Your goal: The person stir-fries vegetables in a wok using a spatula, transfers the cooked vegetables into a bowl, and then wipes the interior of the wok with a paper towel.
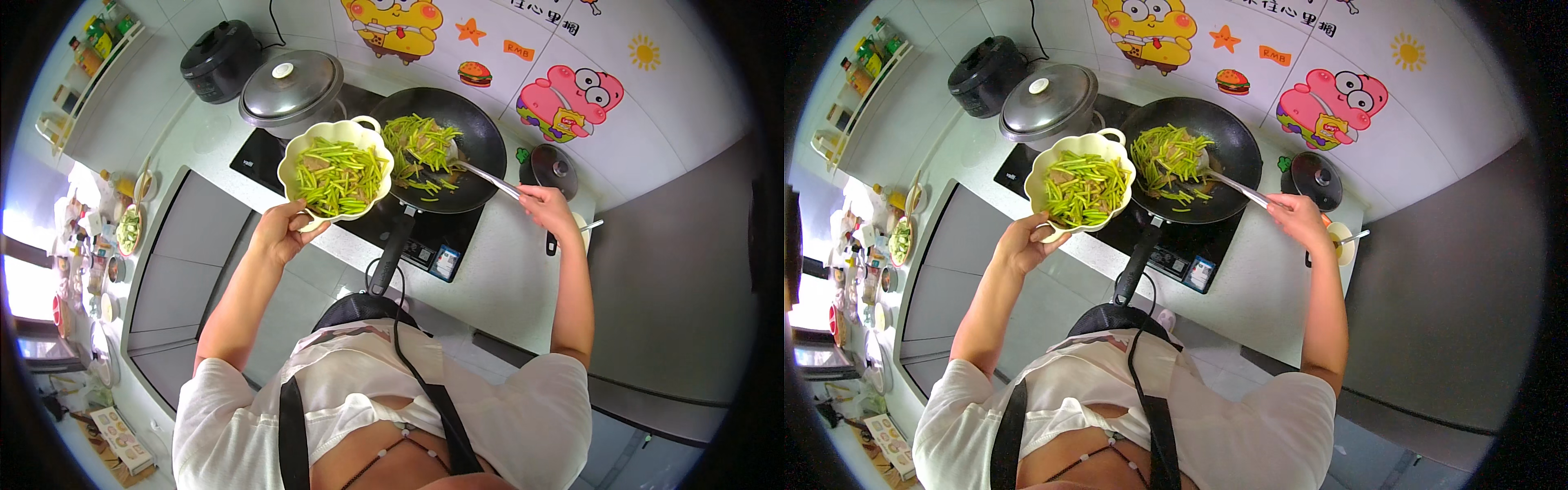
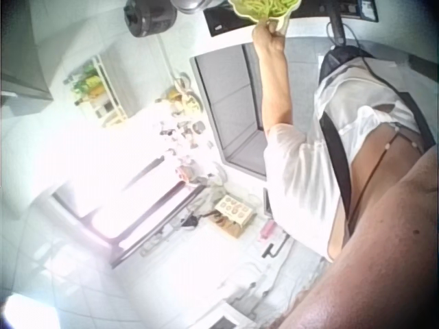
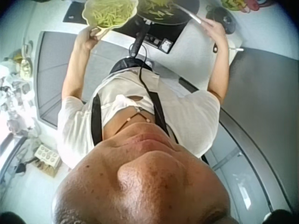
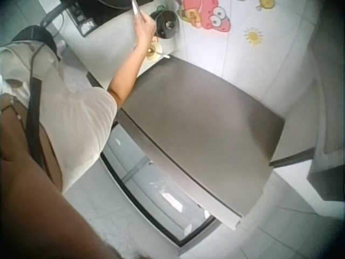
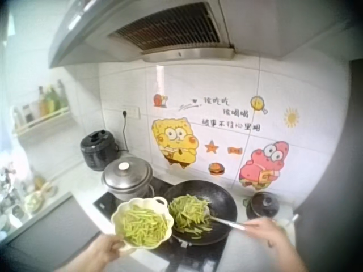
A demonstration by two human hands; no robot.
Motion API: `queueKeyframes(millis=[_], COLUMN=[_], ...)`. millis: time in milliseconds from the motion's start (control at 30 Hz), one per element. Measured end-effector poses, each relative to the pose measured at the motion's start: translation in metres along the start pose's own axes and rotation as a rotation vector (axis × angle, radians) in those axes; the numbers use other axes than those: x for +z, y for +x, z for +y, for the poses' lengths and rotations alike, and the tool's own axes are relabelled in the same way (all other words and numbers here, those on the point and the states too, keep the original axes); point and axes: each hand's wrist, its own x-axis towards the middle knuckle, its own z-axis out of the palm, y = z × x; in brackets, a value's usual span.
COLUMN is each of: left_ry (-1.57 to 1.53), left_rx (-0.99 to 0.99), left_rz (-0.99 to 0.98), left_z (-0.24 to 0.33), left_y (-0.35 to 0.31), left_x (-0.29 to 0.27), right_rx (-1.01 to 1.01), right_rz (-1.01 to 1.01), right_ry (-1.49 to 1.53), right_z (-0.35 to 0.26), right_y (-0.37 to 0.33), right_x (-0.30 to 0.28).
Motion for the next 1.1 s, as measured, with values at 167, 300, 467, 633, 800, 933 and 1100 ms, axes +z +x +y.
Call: queueKeyframes(millis=[167,300,467,633,800,933,1100], left_ry=[-0.022,-0.011,-0.029,-0.015,-0.012,-0.017,-0.081], left_rx=[-0.025,-0.038,-0.048,-0.025,-0.007,-0.029,-0.07], left_rz=[-0.044,-0.042,-0.061,-0.072,-0.073,-0.064,-0.069], left_z=[-0.001,-0.005,-0.007,-0.007,-0.005,-0.005,-0.005], left_y=[0.004,0.009,0.007,0.004,0.001,0.001,0.002], left_x=[-0.001,-0.002,0.004,0.006,0.004,0.002,-0.002], right_rx=[0.053,-0.058,-0.147,-0.473,-0.631,-0.815,-1.029], right_rz=[0.036,0.049,0.024,0.02,0.225,0.419,0.585], right_ry=[0.08,0.05,-0.006,-0.256,-0.62,-0.796,-0.894], right_z=[-0.031,-0.068,-0.114,-0.123,-0.146,-0.144,-0.138], right_y=[-0.033,-0.056,-0.072,-0.072,-0.091,-0.094,-0.093], right_x=[-0.031,-0.046,-0.042,-0.016,0.01,0.014,0.015])
